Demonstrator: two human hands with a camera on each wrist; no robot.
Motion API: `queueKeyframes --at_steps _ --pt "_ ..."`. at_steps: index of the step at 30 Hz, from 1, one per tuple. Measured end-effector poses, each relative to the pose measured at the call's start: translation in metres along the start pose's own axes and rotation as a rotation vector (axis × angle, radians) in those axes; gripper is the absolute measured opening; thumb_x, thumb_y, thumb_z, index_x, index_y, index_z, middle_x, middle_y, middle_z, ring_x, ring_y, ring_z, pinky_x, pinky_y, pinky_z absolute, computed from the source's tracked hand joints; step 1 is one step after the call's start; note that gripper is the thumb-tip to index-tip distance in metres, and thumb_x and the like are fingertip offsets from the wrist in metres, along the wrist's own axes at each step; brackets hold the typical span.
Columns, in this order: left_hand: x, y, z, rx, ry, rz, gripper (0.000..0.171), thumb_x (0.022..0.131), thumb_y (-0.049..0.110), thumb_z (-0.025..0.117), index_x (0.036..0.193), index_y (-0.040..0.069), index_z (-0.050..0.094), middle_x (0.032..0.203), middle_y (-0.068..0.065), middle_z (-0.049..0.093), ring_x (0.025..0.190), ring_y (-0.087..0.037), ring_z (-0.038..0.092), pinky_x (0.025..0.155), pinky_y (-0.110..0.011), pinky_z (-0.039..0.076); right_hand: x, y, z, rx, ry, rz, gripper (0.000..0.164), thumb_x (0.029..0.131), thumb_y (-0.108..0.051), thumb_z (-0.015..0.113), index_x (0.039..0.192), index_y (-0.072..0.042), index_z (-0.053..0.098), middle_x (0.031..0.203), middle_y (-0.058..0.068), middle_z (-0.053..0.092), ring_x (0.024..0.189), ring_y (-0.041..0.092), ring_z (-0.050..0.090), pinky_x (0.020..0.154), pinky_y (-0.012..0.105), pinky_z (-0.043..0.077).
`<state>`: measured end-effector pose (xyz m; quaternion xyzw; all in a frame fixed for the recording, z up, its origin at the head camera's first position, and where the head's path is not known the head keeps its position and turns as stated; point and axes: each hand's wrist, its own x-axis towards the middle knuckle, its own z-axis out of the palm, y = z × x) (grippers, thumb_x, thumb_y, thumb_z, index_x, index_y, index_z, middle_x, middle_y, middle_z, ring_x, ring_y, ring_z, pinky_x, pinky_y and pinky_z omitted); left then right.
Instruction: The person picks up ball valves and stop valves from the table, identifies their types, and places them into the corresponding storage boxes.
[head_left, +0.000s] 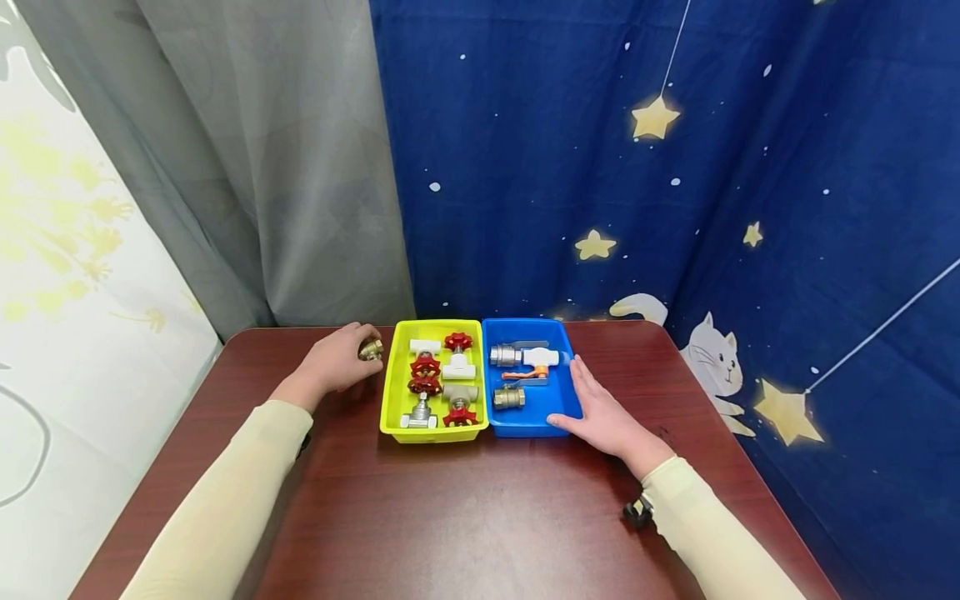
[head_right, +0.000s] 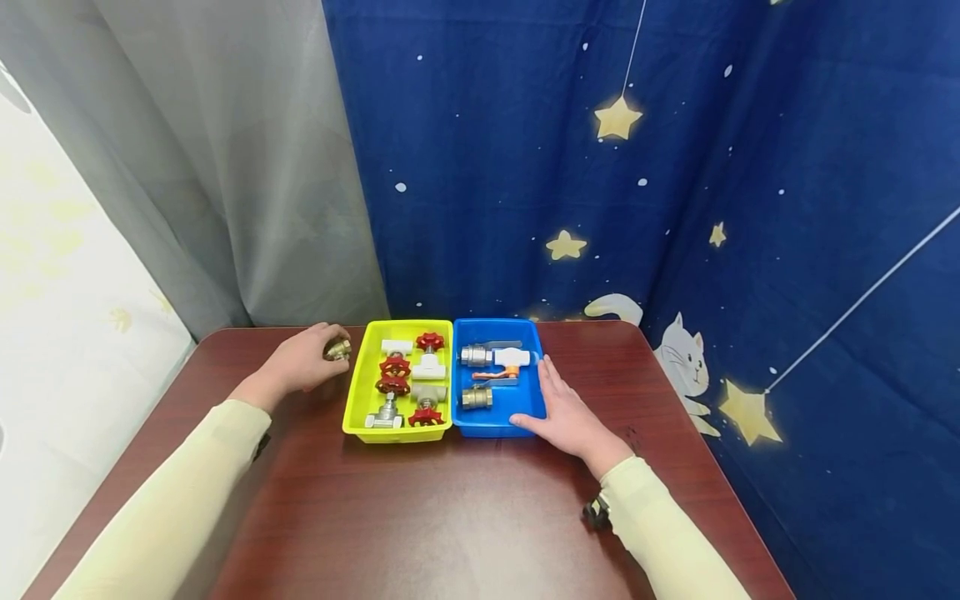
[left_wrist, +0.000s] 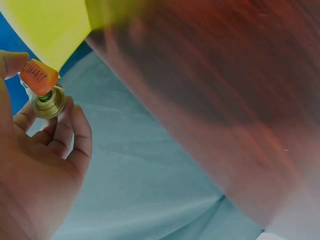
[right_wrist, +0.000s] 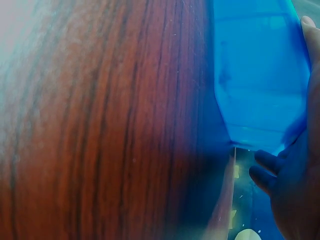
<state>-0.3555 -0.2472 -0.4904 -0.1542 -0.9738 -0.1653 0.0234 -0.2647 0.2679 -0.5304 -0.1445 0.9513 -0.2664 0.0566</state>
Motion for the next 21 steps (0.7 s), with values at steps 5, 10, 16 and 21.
queueKeyframes --at_steps 5,10,16,21 --pt "0.004 0.014 -0.006 0.01 0.021 0.04 0.053 0.097 0.041 0.079 0.14 0.012 0.067 0.125 -0.01 0.067 0.105 -0.031 0.064 0.096 -0.055 0.057 0.0 -0.001 -0.001 -0.001 -0.002 0.002 0.119 0.101 -0.066 0.071 0.179 -0.013 -0.001 0.187 0.007 -0.004 0.169 0.043 0.01 0.126 0.073 0.026" --pt "0.008 0.029 -0.012 0.028 0.031 0.083 0.052 0.095 0.04 0.079 0.138 0.013 0.069 0.121 -0.008 0.067 0.103 -0.029 0.063 0.094 -0.052 0.056 0.0 -0.001 -0.001 0.007 0.0 0.001 0.119 0.1 -0.065 0.072 0.179 -0.013 0.0 0.187 0.006 -0.004 0.169 0.043 0.011 0.126 0.073 0.026" --pt "0.013 0.053 -0.017 0.053 0.023 0.154 0.05 0.093 0.038 0.081 0.135 0.014 0.071 0.117 -0.006 0.067 0.1 -0.028 0.062 0.092 -0.05 0.056 0.0 -0.001 0.0 0.003 0.002 -0.003 0.119 0.101 -0.067 0.071 0.179 -0.012 -0.001 0.187 0.007 -0.005 0.169 0.045 0.011 0.125 0.074 0.027" --pt "0.016 0.076 -0.019 0.069 0.002 0.197 0.052 0.093 0.04 0.084 0.137 0.017 0.071 0.116 -0.004 0.066 0.099 -0.026 0.062 0.091 -0.048 0.057 0.0 0.0 0.0 0.013 0.003 -0.005 0.12 0.1 -0.067 0.071 0.179 -0.013 -0.001 0.187 0.007 -0.004 0.169 0.044 0.011 0.125 0.073 0.027"
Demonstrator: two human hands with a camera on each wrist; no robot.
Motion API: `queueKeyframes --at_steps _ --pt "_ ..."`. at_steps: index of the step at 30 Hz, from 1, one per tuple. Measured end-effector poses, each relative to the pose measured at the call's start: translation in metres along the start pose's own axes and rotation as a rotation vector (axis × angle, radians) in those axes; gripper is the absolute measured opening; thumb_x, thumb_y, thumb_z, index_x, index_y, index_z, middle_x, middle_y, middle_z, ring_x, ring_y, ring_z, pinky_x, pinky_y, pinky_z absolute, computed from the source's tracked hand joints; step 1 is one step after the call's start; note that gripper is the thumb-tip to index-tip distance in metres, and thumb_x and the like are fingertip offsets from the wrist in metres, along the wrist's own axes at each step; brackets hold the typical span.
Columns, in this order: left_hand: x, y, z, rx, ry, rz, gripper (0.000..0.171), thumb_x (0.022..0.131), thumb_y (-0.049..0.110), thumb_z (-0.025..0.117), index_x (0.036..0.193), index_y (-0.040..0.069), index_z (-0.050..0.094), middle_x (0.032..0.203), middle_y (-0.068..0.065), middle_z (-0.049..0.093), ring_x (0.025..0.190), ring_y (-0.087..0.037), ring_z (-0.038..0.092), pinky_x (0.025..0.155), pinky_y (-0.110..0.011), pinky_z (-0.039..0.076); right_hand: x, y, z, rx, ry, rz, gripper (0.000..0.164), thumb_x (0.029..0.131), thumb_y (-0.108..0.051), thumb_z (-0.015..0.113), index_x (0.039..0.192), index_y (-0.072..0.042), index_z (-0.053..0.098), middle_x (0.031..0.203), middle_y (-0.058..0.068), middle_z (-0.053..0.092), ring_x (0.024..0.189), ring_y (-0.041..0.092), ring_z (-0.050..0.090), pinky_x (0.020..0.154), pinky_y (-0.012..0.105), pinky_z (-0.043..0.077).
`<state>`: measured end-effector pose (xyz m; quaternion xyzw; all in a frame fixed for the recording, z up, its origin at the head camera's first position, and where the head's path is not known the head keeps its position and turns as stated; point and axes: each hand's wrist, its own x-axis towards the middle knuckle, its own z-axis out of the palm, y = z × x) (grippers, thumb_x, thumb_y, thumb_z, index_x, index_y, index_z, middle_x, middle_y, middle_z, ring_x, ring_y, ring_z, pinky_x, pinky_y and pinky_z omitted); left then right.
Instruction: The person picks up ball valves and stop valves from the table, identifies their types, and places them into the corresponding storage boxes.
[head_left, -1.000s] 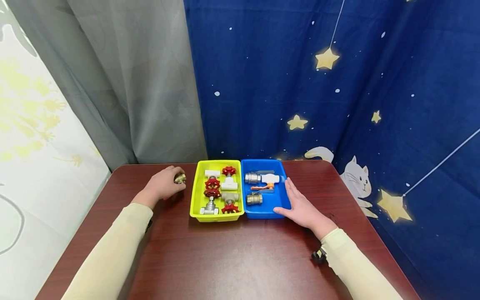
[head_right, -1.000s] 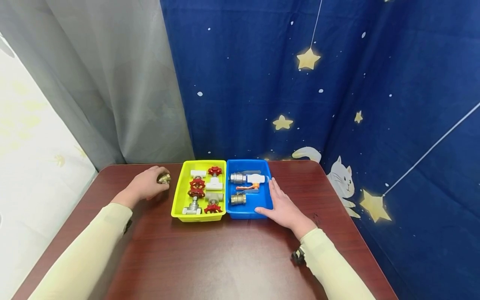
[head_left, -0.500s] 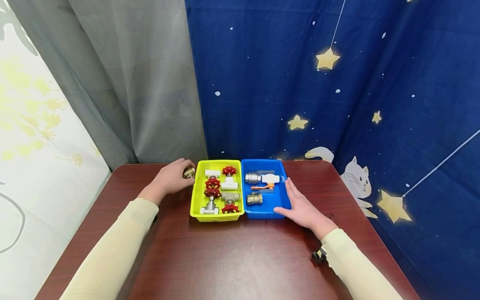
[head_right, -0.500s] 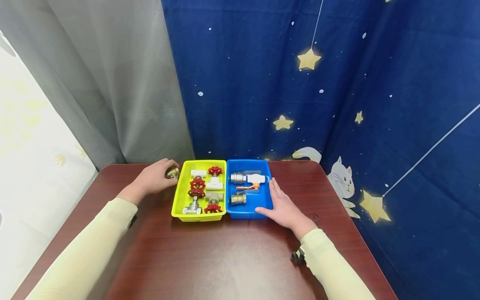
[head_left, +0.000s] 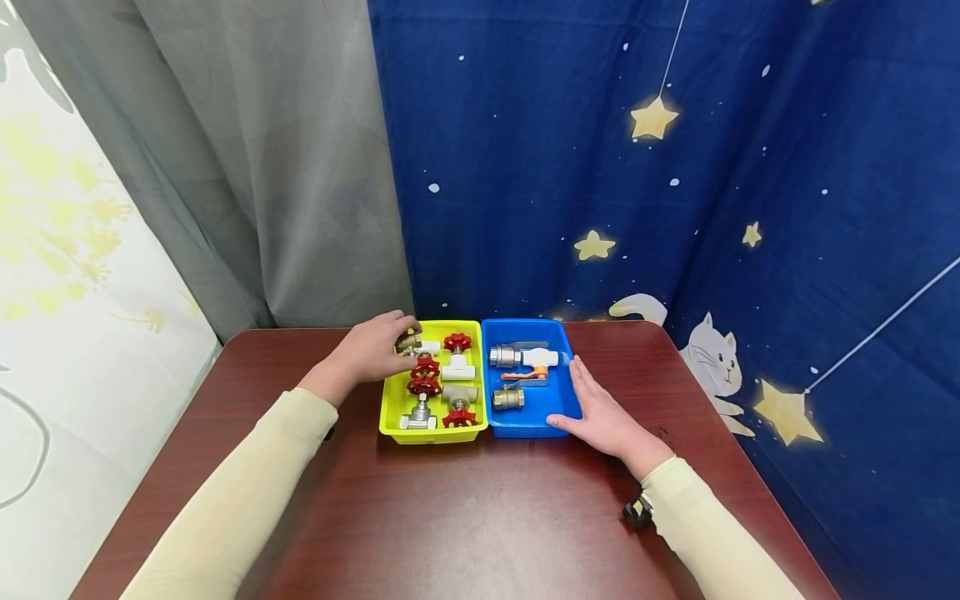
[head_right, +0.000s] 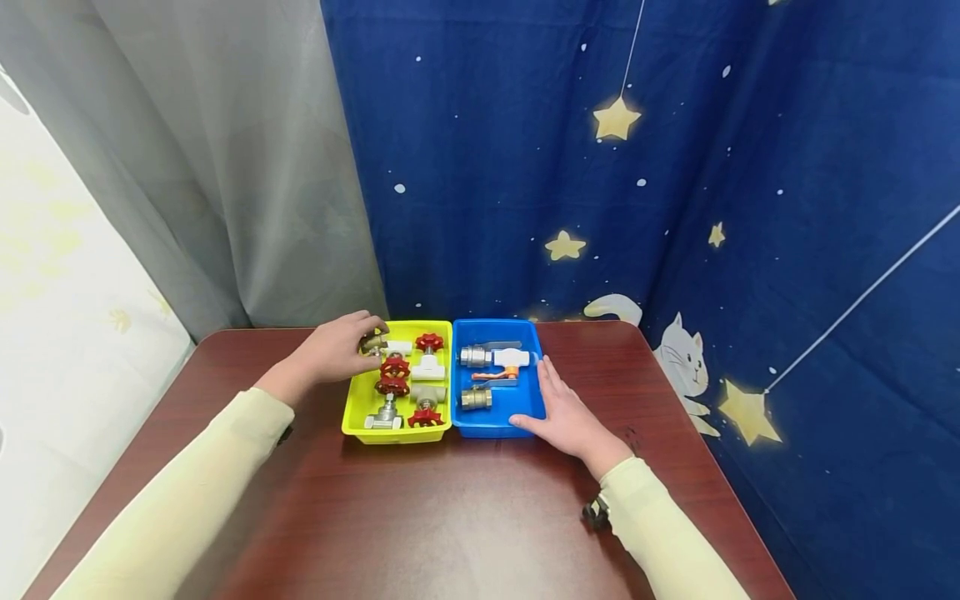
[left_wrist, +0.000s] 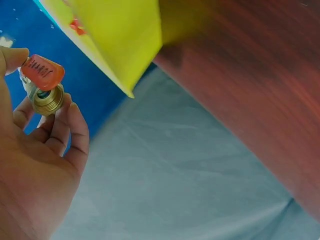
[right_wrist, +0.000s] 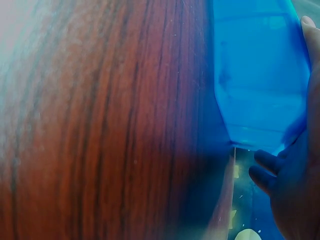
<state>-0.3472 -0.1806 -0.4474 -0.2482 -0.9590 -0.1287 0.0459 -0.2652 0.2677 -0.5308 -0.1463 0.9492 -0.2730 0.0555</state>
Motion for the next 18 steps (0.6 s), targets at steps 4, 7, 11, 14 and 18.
queueKeyframes --at_steps 4,7,11,14,18 --pt "0.005 0.018 -0.004 -0.002 -0.033 0.04 0.053 0.092 0.042 0.085 0.138 0.019 0.07 0.114 -0.001 0.064 0.097 -0.024 0.061 0.09 -0.045 0.058 0.0 0.001 0.0 0.002 0.002 -0.004 0.12 0.1 -0.068 0.071 0.179 -0.012 0.0 0.187 0.008 -0.004 0.169 0.045 0.011 0.125 0.073 0.027" --pt "0.008 0.031 -0.007 -0.001 -0.06 0.078 0.054 0.093 0.042 0.084 0.14 0.02 0.069 0.114 0.001 0.063 0.097 -0.022 0.061 0.091 -0.044 0.058 0.0 0.002 0.001 0.004 0.003 -0.004 0.12 0.1 -0.068 0.071 0.179 -0.012 -0.001 0.187 0.008 -0.004 0.169 0.045 0.011 0.125 0.074 0.027" --pt "0.013 0.047 -0.009 0.007 -0.084 0.131 0.053 0.095 0.042 0.083 0.142 0.022 0.068 0.116 0.002 0.062 0.099 -0.021 0.061 0.093 -0.043 0.058 0.0 0.002 0.001 0.005 0.003 -0.001 0.12 0.1 -0.068 0.071 0.179 -0.013 0.0 0.187 0.007 -0.004 0.169 0.044 0.011 0.125 0.074 0.027" --pt "0.017 0.057 -0.009 -0.002 -0.093 0.164 0.052 0.096 0.041 0.083 0.142 0.023 0.068 0.117 0.004 0.062 0.101 -0.02 0.061 0.095 -0.043 0.058 0.001 0.002 0.001 0.003 0.004 0.0 0.12 0.1 -0.067 0.071 0.179 -0.012 0.0 0.187 0.007 -0.004 0.169 0.044 0.011 0.125 0.073 0.027" --pt "0.021 0.072 -0.01 -0.005 -0.107 0.19 0.052 0.096 0.042 0.083 0.142 0.022 0.07 0.119 0.005 0.063 0.102 -0.019 0.061 0.096 -0.043 0.058 0.001 0.002 0.001 0.002 0.006 0.002 0.12 0.1 -0.067 0.071 0.179 -0.013 -0.001 0.187 0.007 -0.004 0.169 0.044 0.011 0.125 0.073 0.028"
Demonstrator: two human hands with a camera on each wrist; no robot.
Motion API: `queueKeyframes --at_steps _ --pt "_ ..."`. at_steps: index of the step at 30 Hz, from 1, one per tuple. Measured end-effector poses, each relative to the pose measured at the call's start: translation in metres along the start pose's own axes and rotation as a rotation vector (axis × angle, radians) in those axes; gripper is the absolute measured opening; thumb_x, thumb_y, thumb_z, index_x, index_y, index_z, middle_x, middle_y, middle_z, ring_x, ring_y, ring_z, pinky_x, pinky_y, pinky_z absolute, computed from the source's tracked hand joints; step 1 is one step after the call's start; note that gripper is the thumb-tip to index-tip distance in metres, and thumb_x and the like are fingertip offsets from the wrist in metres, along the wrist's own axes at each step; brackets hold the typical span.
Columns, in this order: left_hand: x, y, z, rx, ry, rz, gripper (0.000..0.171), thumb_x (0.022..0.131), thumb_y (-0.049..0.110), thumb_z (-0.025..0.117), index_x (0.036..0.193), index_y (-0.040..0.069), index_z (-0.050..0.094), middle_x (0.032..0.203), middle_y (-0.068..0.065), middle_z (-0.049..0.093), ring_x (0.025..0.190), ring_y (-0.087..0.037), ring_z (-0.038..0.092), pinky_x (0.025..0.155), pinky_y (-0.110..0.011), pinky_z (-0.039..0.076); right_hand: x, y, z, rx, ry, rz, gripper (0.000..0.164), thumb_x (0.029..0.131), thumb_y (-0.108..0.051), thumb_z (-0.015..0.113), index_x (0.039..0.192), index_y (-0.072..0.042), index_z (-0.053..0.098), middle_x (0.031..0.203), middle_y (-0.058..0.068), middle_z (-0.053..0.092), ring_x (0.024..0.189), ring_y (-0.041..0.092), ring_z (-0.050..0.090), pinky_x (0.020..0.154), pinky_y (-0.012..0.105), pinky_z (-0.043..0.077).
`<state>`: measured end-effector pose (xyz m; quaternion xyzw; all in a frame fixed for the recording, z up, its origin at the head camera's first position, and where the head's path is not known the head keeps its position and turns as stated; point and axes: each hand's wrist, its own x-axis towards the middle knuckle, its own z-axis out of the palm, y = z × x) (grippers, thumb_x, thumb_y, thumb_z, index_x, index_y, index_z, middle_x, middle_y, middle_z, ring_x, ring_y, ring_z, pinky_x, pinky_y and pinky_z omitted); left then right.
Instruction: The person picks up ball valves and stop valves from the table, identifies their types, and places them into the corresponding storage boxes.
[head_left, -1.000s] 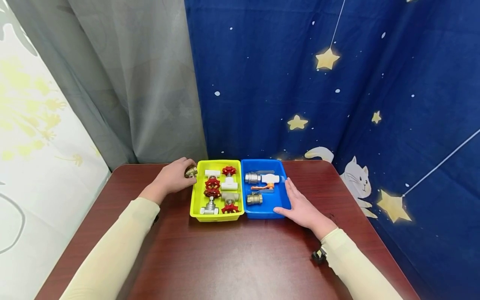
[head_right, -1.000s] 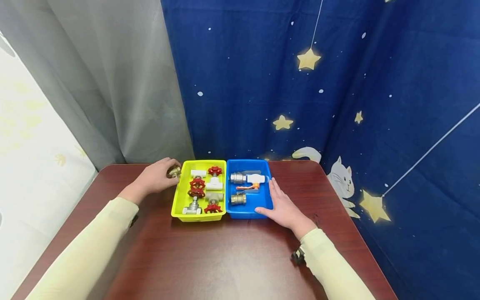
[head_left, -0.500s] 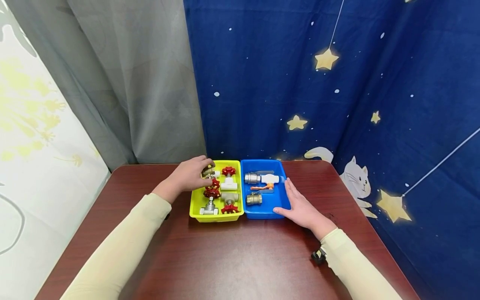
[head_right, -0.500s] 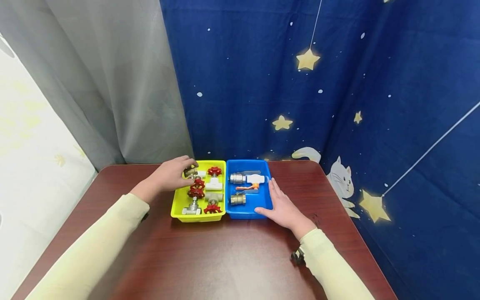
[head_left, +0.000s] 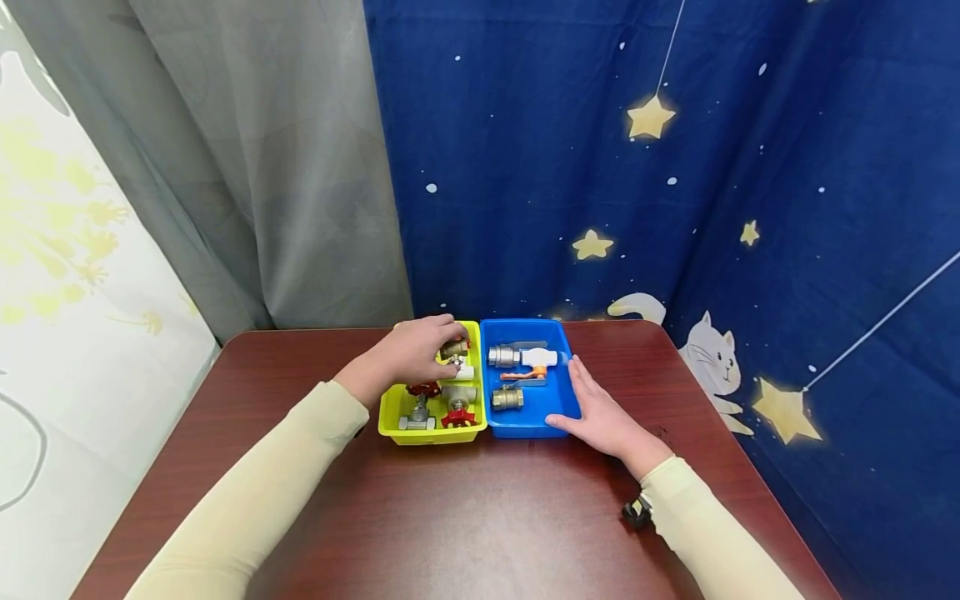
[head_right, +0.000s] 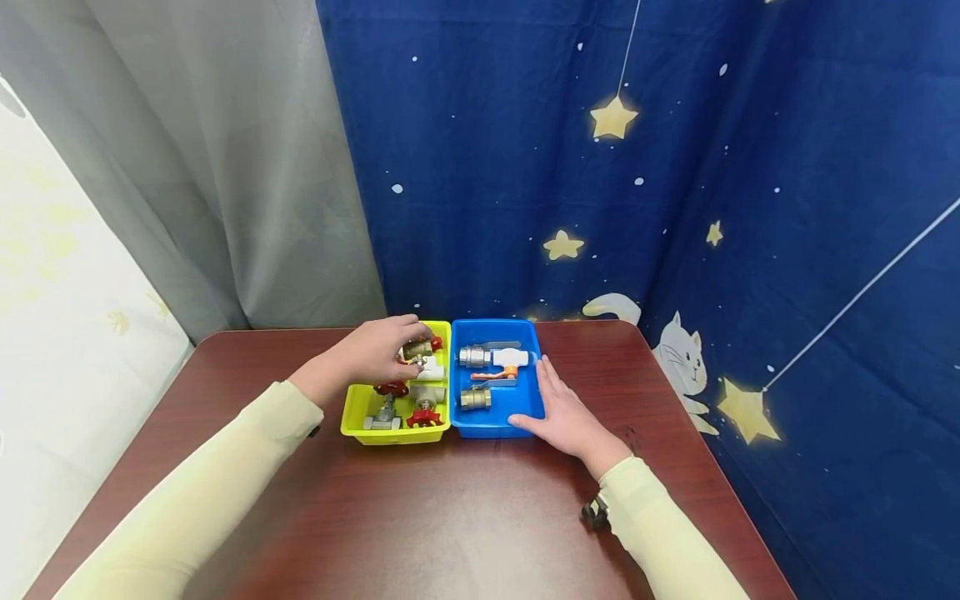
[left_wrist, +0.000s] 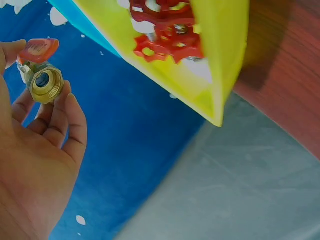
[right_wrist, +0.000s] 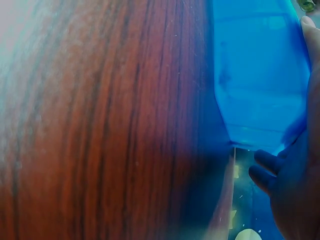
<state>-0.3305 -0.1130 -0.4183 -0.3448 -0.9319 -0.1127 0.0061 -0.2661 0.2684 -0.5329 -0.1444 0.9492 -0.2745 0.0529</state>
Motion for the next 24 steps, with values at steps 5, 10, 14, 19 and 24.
queueKeyframes --at_steps 5,10,14,19,24 --pt "0.009 0.016 -0.001 0.007 -0.037 0.013 0.054 0.096 0.043 0.084 0.143 0.021 0.07 0.121 0.006 0.065 0.102 -0.018 0.062 0.098 -0.043 0.059 -0.001 0.0 -0.001 0.009 -0.002 -0.008 0.12 0.1 -0.069 0.07 0.179 -0.013 -0.002 0.187 0.008 -0.005 0.169 0.046 0.01 0.124 0.076 0.025" --pt "0.02 0.032 -0.003 0.025 -0.086 0.03 0.055 0.098 0.047 0.083 0.144 0.022 0.069 0.129 0.005 0.067 0.106 -0.017 0.063 0.102 -0.043 0.058 -0.002 -0.001 -0.002 0.006 -0.007 -0.023 0.12 0.1 -0.073 0.066 0.179 -0.014 -0.003 0.187 0.009 -0.005 0.167 0.05 0.011 0.119 0.083 0.024" --pt "0.031 0.044 -0.002 0.055 -0.122 0.074 0.057 0.099 0.051 0.081 0.147 0.023 0.067 0.135 0.004 0.067 0.109 -0.015 0.063 0.103 -0.04 0.058 -0.002 -0.001 -0.001 0.005 -0.006 -0.004 0.12 0.1 -0.073 0.067 0.179 -0.014 -0.003 0.187 0.008 -0.005 0.168 0.047 0.011 0.121 0.08 0.025" --pt "0.046 0.06 0.002 0.089 -0.157 0.139 0.061 0.1 0.053 0.079 0.151 0.021 0.065 0.135 0.003 0.067 0.108 -0.015 0.064 0.1 -0.038 0.059 0.0 0.001 0.0 -0.006 -0.008 0.012 0.119 0.101 -0.069 0.069 0.179 -0.013 -0.001 0.187 0.008 -0.004 0.169 0.045 0.01 0.125 0.074 0.026" --pt "0.063 0.078 0.006 0.113 -0.192 0.179 0.062 0.099 0.052 0.08 0.15 0.02 0.065 0.13 0.003 0.069 0.106 -0.014 0.066 0.096 -0.035 0.06 0.001 0.002 0.0 -0.011 -0.012 0.003 0.117 0.102 -0.067 0.068 0.179 -0.012 -0.001 0.187 0.008 -0.005 0.169 0.045 0.009 0.126 0.073 0.025"
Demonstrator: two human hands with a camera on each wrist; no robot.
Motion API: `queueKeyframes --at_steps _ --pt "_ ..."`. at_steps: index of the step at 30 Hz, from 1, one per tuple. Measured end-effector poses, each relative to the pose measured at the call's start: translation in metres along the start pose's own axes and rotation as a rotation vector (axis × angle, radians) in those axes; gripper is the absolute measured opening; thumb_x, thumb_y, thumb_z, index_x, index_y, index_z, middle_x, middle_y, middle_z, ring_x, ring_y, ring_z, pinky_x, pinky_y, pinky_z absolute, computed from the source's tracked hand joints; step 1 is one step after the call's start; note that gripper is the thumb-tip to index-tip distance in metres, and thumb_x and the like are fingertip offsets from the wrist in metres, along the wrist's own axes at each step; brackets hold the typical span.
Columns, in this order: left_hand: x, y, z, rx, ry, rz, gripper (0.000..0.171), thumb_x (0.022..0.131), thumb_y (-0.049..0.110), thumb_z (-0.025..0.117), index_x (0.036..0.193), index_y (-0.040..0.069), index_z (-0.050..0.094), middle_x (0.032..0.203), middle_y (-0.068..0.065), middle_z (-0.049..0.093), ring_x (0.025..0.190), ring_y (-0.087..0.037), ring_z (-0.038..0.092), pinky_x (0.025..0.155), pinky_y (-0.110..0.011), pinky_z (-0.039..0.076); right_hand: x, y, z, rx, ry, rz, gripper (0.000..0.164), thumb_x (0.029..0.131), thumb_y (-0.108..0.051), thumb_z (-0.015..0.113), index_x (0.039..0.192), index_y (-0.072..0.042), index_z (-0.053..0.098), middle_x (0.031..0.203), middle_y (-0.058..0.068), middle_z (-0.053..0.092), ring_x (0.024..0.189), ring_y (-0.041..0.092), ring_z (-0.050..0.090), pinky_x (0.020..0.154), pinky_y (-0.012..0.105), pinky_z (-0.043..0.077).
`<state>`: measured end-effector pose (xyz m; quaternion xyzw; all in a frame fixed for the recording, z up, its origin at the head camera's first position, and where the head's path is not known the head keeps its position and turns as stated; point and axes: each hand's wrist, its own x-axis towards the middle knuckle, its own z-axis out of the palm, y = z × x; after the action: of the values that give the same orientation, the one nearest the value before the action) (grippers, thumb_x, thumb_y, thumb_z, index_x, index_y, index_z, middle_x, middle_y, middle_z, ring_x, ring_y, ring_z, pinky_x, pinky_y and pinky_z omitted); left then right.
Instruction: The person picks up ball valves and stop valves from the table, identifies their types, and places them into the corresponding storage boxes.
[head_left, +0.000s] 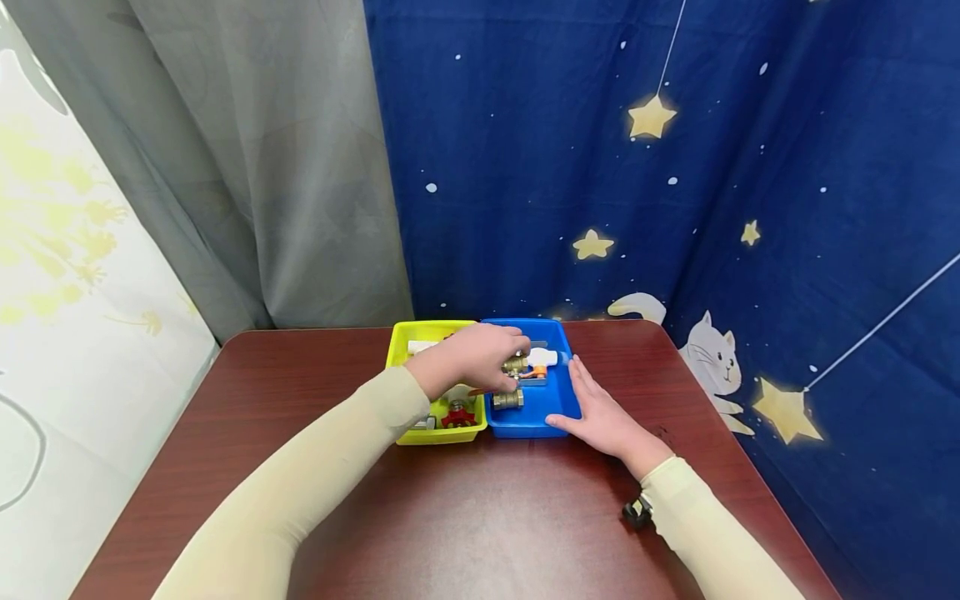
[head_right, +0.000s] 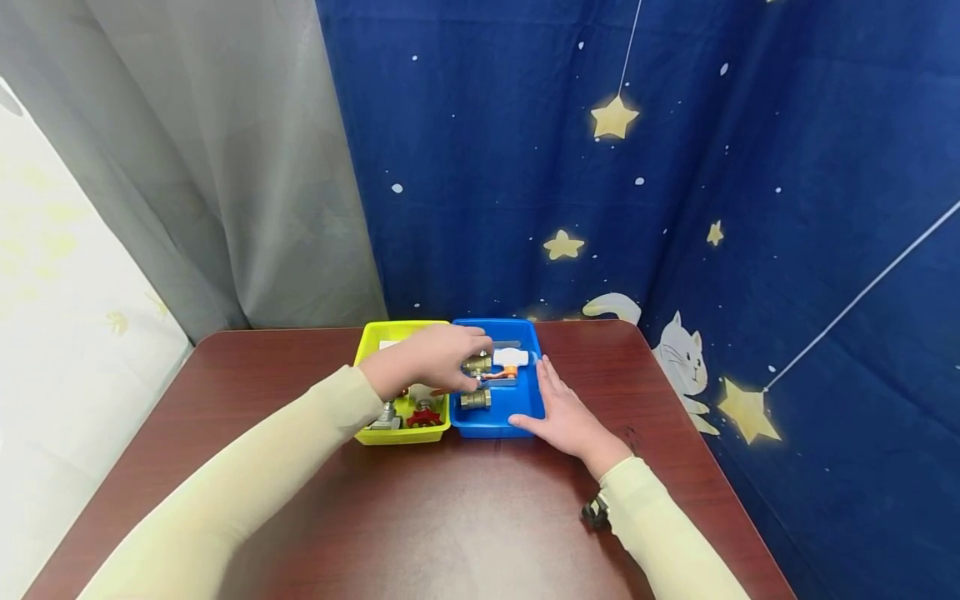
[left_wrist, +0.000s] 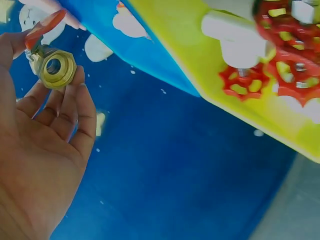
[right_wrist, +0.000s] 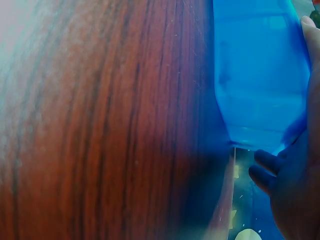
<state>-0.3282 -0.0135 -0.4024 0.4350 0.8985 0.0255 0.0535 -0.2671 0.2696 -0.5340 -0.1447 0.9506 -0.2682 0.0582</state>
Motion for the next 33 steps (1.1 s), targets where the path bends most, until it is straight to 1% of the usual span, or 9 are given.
queueKeyframes --at_steps 4,6,9,12,15,18,27,30,33 --pt "0.014 0.01 -0.002 0.027 -0.033 0.008 0.066 0.098 0.054 0.081 0.152 0.019 0.064 0.137 0.002 0.07 0.115 -0.015 0.069 0.101 -0.037 0.06 0.0 0.0 -0.001 0.035 0.0 -0.03 0.117 0.102 -0.067 0.069 0.179 -0.013 -0.002 0.187 0.008 -0.006 0.169 0.046 0.008 0.126 0.076 0.022" --pt "0.02 0.015 -0.002 0.037 -0.052 0.007 0.068 0.098 0.054 0.081 0.154 0.019 0.063 0.141 0.001 0.069 0.118 -0.017 0.069 0.103 -0.039 0.06 -0.001 0.0 -0.002 0.041 0.005 -0.052 0.117 0.102 -0.068 0.068 0.179 -0.014 -0.003 0.187 0.009 -0.006 0.168 0.048 0.008 0.123 0.08 0.022" --pt "0.027 0.023 -0.003 0.05 -0.068 0.008 0.069 0.098 0.054 0.081 0.154 0.018 0.062 0.144 0.0 0.069 0.121 -0.018 0.069 0.104 -0.04 0.06 -0.002 0.0 -0.003 0.047 0.01 -0.077 0.117 0.103 -0.066 0.068 0.179 -0.013 -0.003 0.186 0.011 -0.006 0.168 0.05 0.007 0.121 0.082 0.021" --pt "0.034 0.03 -0.001 0.062 -0.072 0.027 0.068 0.098 0.053 0.082 0.152 0.017 0.064 0.141 -0.001 0.07 0.117 -0.017 0.07 0.104 -0.039 0.06 -0.002 0.001 -0.002 0.05 0.016 -0.08 0.116 0.103 -0.063 0.07 0.179 -0.012 -0.001 0.186 0.011 -0.004 0.168 0.047 0.009 0.123 0.079 0.022" --pt "0.043 0.036 0.002 0.07 -0.088 0.049 0.065 0.098 0.052 0.083 0.149 0.016 0.066 0.136 -0.001 0.072 0.114 -0.017 0.07 0.102 -0.038 0.06 -0.001 0.002 -0.002 0.042 0.019 -0.08 0.116 0.103 -0.059 0.072 0.178 -0.009 -0.001 0.186 0.013 -0.003 0.169 0.046 0.009 0.127 0.073 0.023" --pt "0.051 0.04 0.006 0.069 -0.111 0.057 0.066 0.097 0.051 0.084 0.15 0.015 0.067 0.134 0.0 0.073 0.115 -0.018 0.071 0.104 -0.037 0.059 0.0 0.001 -0.001 0.027 0.022 -0.08 0.117 0.103 -0.059 0.072 0.178 -0.01 -0.003 0.186 0.013 -0.003 0.169 0.043 0.009 0.128 0.069 0.024" --pt "0.061 0.051 0.008 0.056 -0.15 0.011 0.072 0.096 0.051 0.086 0.154 0.014 0.064 0.135 -0.001 0.075 0.123 -0.02 0.071 0.112 -0.041 0.055 -0.001 0.001 -0.002 0.046 0.025 -0.094 0.12 0.102 -0.064 0.071 0.178 -0.018 -0.009 0.186 0.014 -0.003 0.169 0.045 0.011 0.126 0.073 0.026" --pt "0.065 0.052 0.01 0.065 -0.167 -0.008 0.074 0.096 0.052 0.086 0.156 0.015 0.063 0.137 0.0 0.075 0.125 -0.02 0.071 0.113 -0.04 0.054 -0.001 0.0 -0.002 0.048 0.025 -0.101 0.12 0.101 -0.066 0.07 0.178 -0.017 -0.008 0.186 0.014 -0.003 0.169 0.044 0.01 0.126 0.072 0.027" --pt "0.068 0.051 0.014 0.077 -0.174 -0.013 0.07 0.097 0.052 0.085 0.152 0.015 0.065 0.134 0.001 0.076 0.123 -0.019 0.07 0.112 -0.04 0.055 -0.002 -0.001 -0.004 0.054 0.021 -0.103 0.12 0.101 -0.065 0.071 0.178 -0.016 -0.007 0.186 0.012 -0.004 0.169 0.043 0.009 0.127 0.071 0.026"
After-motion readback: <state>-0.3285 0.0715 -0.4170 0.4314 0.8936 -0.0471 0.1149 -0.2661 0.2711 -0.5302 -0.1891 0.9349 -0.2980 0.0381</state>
